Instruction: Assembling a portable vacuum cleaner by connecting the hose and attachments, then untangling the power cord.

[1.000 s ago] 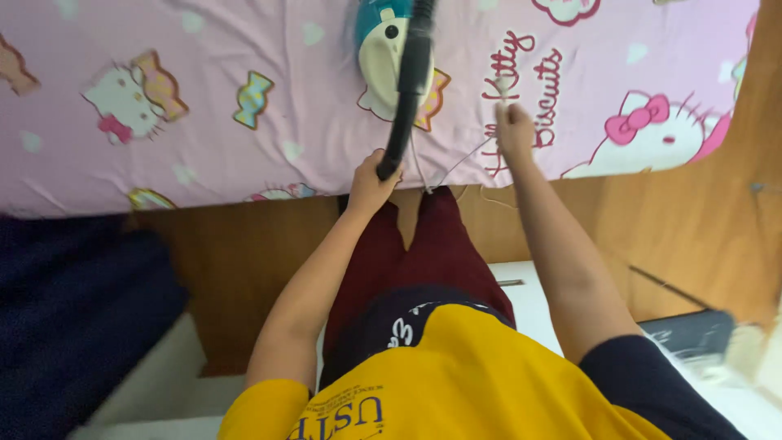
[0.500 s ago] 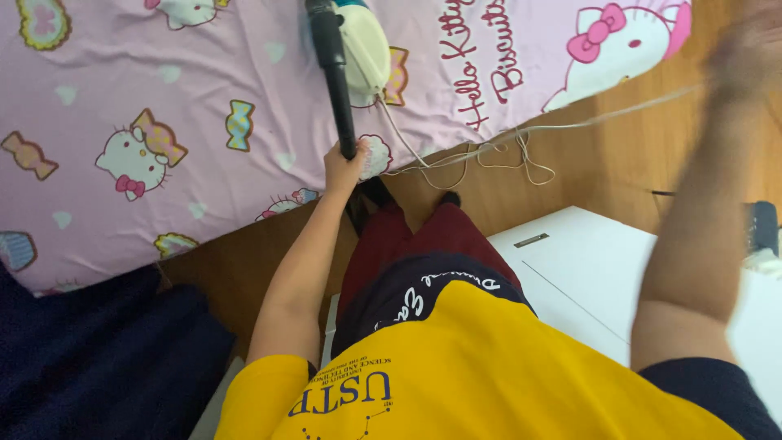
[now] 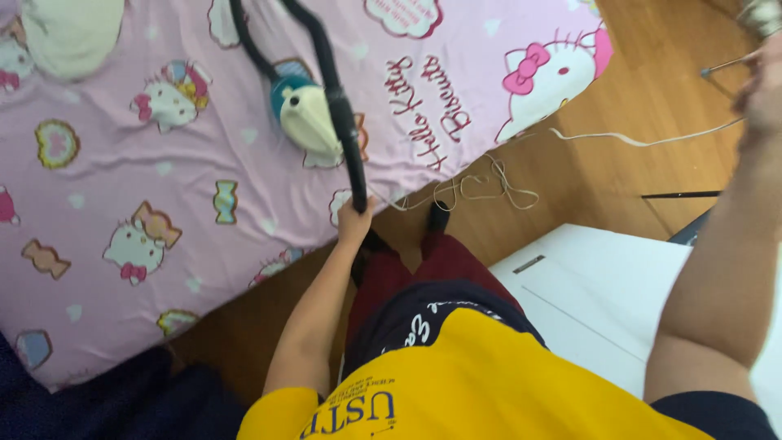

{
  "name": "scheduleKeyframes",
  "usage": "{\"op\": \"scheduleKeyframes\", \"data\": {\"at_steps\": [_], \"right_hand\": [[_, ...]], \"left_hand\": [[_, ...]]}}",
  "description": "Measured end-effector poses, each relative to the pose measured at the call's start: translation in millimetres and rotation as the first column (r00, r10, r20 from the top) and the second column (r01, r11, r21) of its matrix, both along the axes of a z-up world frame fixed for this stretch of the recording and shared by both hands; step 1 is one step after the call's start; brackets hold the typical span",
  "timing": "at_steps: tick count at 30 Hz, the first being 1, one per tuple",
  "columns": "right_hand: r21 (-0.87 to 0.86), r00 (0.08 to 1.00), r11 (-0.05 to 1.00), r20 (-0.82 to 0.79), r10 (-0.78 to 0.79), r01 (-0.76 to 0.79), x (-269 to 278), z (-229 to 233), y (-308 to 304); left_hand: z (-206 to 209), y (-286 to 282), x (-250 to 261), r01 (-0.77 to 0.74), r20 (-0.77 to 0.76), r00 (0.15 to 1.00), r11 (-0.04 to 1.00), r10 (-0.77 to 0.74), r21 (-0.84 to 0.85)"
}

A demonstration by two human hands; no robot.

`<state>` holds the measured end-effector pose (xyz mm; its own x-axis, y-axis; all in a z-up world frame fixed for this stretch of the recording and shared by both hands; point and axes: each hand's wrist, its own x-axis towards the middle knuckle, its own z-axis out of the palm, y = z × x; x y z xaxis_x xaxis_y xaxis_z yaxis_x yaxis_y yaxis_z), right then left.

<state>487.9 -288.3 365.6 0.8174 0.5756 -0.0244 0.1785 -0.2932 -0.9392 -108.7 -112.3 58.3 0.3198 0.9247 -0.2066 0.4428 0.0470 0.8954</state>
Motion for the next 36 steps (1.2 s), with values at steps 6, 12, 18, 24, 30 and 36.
{"op": "scheduleKeyframes", "data": {"at_steps": [6, 12, 18, 24, 30, 36], "right_hand": [[0.008, 0.996, 1.0, -0.09, 0.008, -0.007, 23, -32, -10], [-0.027, 0.969, 0.991, -0.214, 0.123, -0.132, 92, -94, -6], [-0.102, 0.922, 0.971, -0.348, 0.171, -0.218, 92, -92, 31], [-0.07, 0.881, 0.95, -0.399, 0.254, -0.305, 91, -112, 49], [-0.07, 0.844, 0.935, -0.459, 0.279, -0.347, 73, -121, 59], [-0.045, 0.809, 0.935, -0.518, 0.279, -0.351, 58, -123, 60]], "left_hand": [[11, -5, 36, -0.068, -0.158, 0.986, 0.997, 0.06, -0.045], [-6, 2, 83, -0.172, -0.339, 0.926, 0.985, 0.164, 0.005], [23, 24, 118, -0.318, -0.212, 0.907, 0.922, 0.363, 0.221], [26, 32, 128, -0.453, -0.216, 0.848, 0.873, 0.484, 0.178], [17, 39, 133, -0.496, -0.131, 0.841, 0.844, 0.526, 0.204], [-31, 56, 128, -0.522, 0.026, 0.848, 0.823, 0.53, 0.223]]}}
